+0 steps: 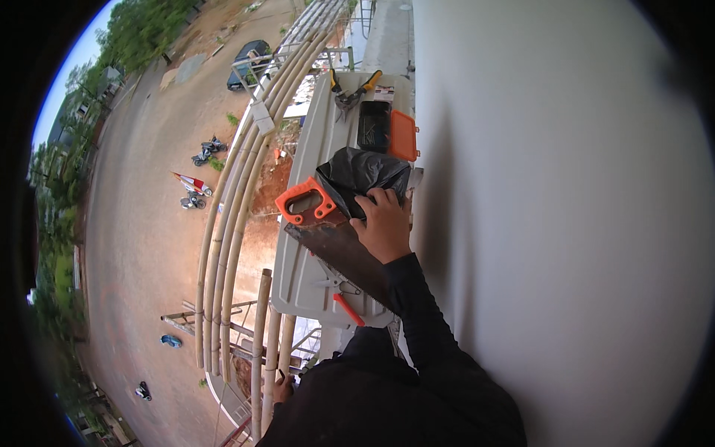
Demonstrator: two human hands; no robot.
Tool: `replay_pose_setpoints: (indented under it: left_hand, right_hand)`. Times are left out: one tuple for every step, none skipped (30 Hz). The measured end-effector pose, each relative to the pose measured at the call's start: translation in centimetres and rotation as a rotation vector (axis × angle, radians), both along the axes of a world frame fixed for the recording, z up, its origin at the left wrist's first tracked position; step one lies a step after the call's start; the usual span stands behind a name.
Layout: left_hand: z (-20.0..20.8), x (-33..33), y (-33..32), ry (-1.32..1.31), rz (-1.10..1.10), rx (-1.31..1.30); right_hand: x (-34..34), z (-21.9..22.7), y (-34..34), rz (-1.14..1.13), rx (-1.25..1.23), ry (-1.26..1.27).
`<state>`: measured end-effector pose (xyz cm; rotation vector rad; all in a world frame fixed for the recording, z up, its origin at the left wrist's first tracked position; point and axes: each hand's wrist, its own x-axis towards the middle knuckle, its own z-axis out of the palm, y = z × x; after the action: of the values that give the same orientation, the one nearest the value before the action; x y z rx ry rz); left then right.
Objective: The person measures a curved metal trim piece using a measuring tape and then cuts it using shears while standing on a construction scaffolding.
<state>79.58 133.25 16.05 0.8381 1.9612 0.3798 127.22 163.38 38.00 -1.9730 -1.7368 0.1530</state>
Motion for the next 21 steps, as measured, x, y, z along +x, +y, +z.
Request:
replay_pose_setpoints:
  left_hand:
    - [0.2,0.1,0.1,-0.016,0.007,-0.001]
    - [0.4,0.2,0.2,-0.033,0.014,-0.002]
    - [0.3,0.3,0.5,-0.051,0.016,0.001]
    - [0.2,0.3,0.7,-0.050,0.012,-0.009]
    - [0.3,0.4,0.7,-0.048,0.008,-0.020]
    - [0.4,0.4,0.7,-0.047,0.002,-0.030]
    - [0.7,0.6,0.4,-0.059,0.024,-0.041]
    - [1.1,0.7,0.0,-0.072,0.044,-0.053]
    - [1.4,0.9,-0.5,-0.083,0.069,-0.061]
    - [1.2,0.7,-1.3,-0.057,0.077,-0.077]
    - [1.0,0.8,-2.3,-0.051,0.118,-0.084]
    - [0.9,1.0,-3.0,-0.048,0.153,-0.085]
    - [0.5,1.0,-3.3,-0.046,0.181,-0.086]
    - [0.2,0.6,-4.1,-0.051,0.171,-0.082]
    - [-0.5,0.1,-4.3,-0.064,0.138,-0.081]
    - [-0.8,0.0,-4.6,-0.018,0.012,-0.009]
    - [-1.0,-0.2,-5.5,0.043,-0.096,0.065]
    - [-1.2,-0.4,-5.6,0.083,-0.183,0.103]
    - [-1.7,-0.8,-5.8,0.127,-0.282,0.124]
    - [-2.1,-1.1,-6.2,0.173,-0.371,0.101]
    - [-2.5,-1.2,-6.8,0.210,-0.446,0.064]
  right_hand:
    - [0.0,0.3,0.0,0.007,-0.027,-0.004]
    - [0.0,0.7,0.1,0.013,-0.055,-0.007]
    - [0.2,0.9,0.4,0.008,-0.053,0.002]
    - [0.5,1.1,0.7,0.003,-0.052,0.012]
    - [0.8,1.3,0.9,-0.005,-0.051,0.022]
    - [1.2,1.8,1.1,0.013,-0.031,0.032]
    - [1.6,2.8,1.2,0.036,-0.009,0.041]
    - [2.0,3.8,1.4,0.059,0.012,0.049]
    - [2.3,5.0,1.8,0.060,0.039,0.059]
    - [2.5,6.1,2.4,0.066,0.066,0.069]
    - [2.8,7.1,3.2,0.074,0.091,0.081]
    - [3.3,8.3,4.3,0.073,0.109,0.073]
    - [4.3,9.2,5.7,0.066,0.127,0.064]
    - [5.0,9.9,7.5,0.065,0.143,0.059]
    - [6.2,10.2,9.6,0.077,0.133,0.088]
    - [7.5,9.8,12.4,0.096,0.127,0.118]
    - [8.5,8.7,15.5,0.122,0.115,0.157]
    - [9.8,7.2,18.6,0.139,0.113,0.049]
    - [10.7,5.7,21.7,0.151,0.112,-0.057]
    - [10.9,4.5,24.5,0.128,0.031,-0.133]
    - [10.7,3.6,27.1,0.111,-0.052,-0.205]
